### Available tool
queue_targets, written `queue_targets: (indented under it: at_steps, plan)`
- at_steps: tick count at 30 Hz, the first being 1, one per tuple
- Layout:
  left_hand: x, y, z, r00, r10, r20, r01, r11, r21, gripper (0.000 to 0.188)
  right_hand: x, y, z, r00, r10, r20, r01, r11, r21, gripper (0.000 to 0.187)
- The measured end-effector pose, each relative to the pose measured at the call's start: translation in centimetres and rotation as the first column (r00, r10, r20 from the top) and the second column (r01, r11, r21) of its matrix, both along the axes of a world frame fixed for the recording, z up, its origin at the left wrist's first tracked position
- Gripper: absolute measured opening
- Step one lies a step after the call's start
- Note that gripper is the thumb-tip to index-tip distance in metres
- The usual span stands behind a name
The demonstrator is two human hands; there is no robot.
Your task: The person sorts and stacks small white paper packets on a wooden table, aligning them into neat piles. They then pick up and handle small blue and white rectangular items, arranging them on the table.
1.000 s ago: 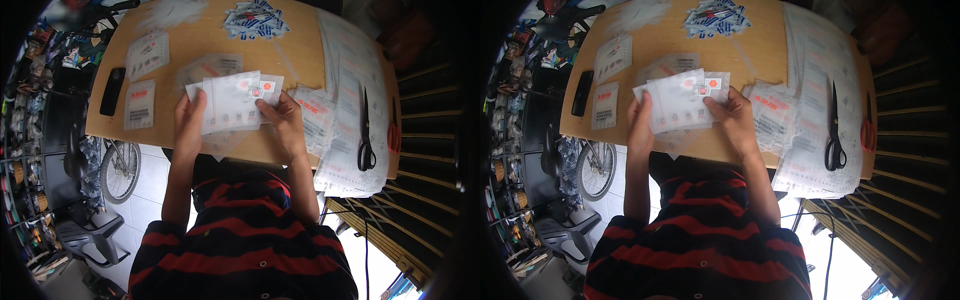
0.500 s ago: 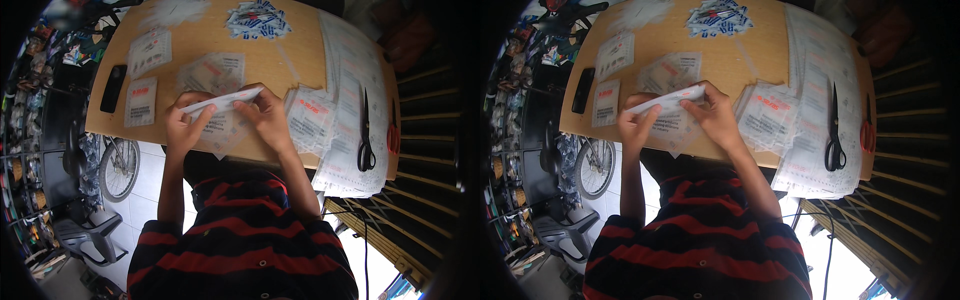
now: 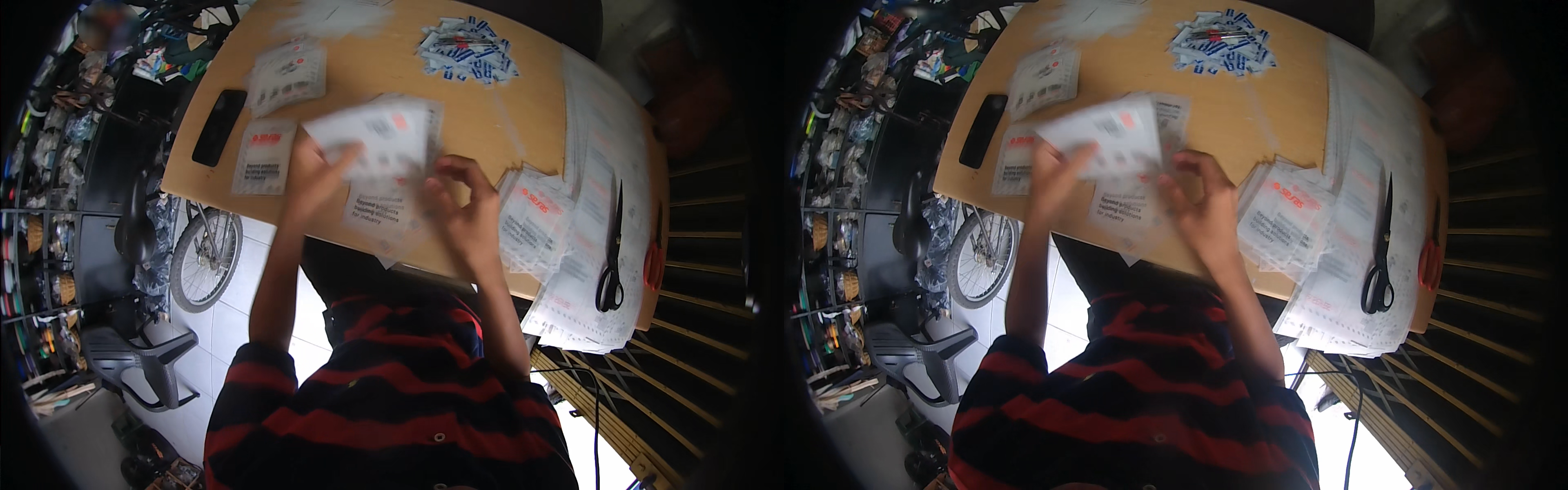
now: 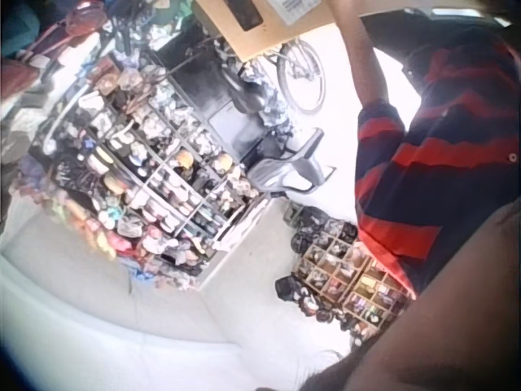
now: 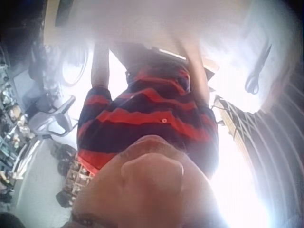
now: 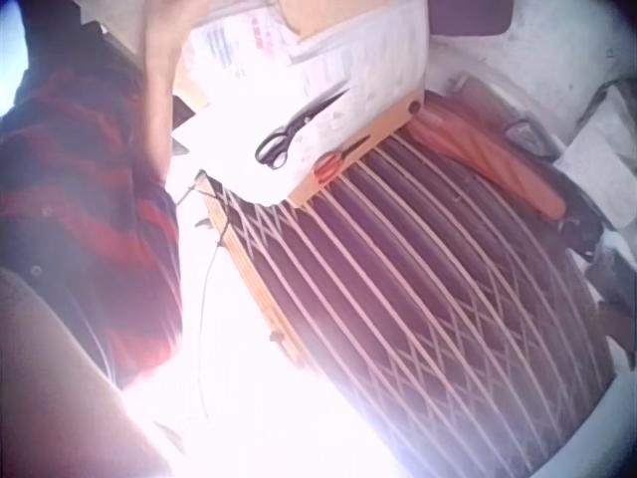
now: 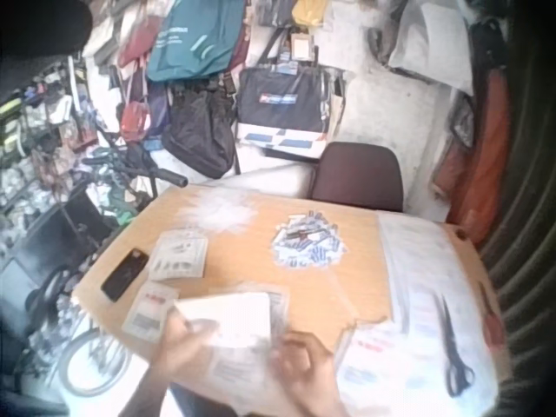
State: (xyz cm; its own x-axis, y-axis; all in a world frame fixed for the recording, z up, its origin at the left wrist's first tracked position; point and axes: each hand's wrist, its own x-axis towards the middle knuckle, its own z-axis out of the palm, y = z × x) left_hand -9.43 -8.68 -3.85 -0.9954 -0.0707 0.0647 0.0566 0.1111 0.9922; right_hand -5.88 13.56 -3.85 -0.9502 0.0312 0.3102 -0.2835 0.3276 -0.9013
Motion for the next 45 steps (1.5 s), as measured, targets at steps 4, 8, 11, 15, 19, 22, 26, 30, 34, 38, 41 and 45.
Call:
queue_targets:
  at_steps: [4,8,11,15,19,22,26,30,34,38,41,45]
  plan:
    - [-8.4,-7.4,3.9,0.973,0.204,-0.112,-0.203,0.979,0.024,0.034,1.5,0.6,1.1,0.992,-0.043,-0.121,0.057,0.991,0.119,0.025]
    - [-17.1,-17.1,-0.8,0.986,0.151,-0.068,-0.166,0.92,-0.355,0.044,3.6,1.1,0.8,0.997,-0.002,-0.081,0.013,0.991,0.137,0.024]
    - [-18.7,-20.1,-3.2,0.943,0.328,-0.06,-0.265,0.631,-0.729,0.056,5.1,1.1,0.7,0.999,0.019,-0.033,-0.014,0.992,0.127,0.023]
    - [-12.3,-9.5,0.2,0.852,0.458,-0.254,-0.419,0.304,-0.856,0.069,6.1,1.1,0.5,0.999,0.034,-0.004,-0.033,0.992,0.121,0.022]
    - [-0.5,-3.0,1.5,0.866,-0.499,-0.031,0.248,0.484,-0.839,0.085,6.2,0.6,-0.3,0.998,0.065,0.012,-0.066,0.987,0.149,0.022]
    - [2.4,0.3,2.5,0.816,-0.568,0.107,0.376,0.382,-0.844,0.098,6.0,0.4,0.2,0.995,0.099,0.02,-0.1,0.948,0.303,0.023]
    - [1.9,1.3,3.8,0.847,-0.462,0.262,0.421,0.285,-0.861,0.098,6.2,0.3,0.3,0.995,0.093,0.037,-0.1,0.944,0.313,0.024]
    - [1.4,1.4,3.7,0.838,-0.491,0.239,0.399,0.25,-0.882,0.09,6.2,0.4,0.2,0.996,0.09,0.028,-0.095,0.953,0.287,0.025]
    - [1.6,1.2,3.1,0.829,-0.532,0.175,0.362,0.272,-0.892,0.08,6.2,0.4,0.3,0.996,0.079,0.048,-0.089,0.954,0.285,0.025]
    - [2.5,1.7,3.5,0.854,-0.499,0.148,0.36,0.36,-0.861,0.079,6.1,0.1,0.5,0.995,0.055,0.079,-0.076,0.95,0.304,0.029]
    - [2.7,1.5,3.2,0.867,-0.492,0.077,0.328,0.449,-0.831,0.085,5.7,0.0,0.7,0.994,0.03,0.102,-0.058,0.956,0.287,0.033]
    - [3.0,2.1,4.5,0.871,-0.459,0.174,0.41,0.486,-0.771,0.091,4.4,-1.1,0.0,0.999,-0.035,0.023,0.028,0.963,0.267,0.035]
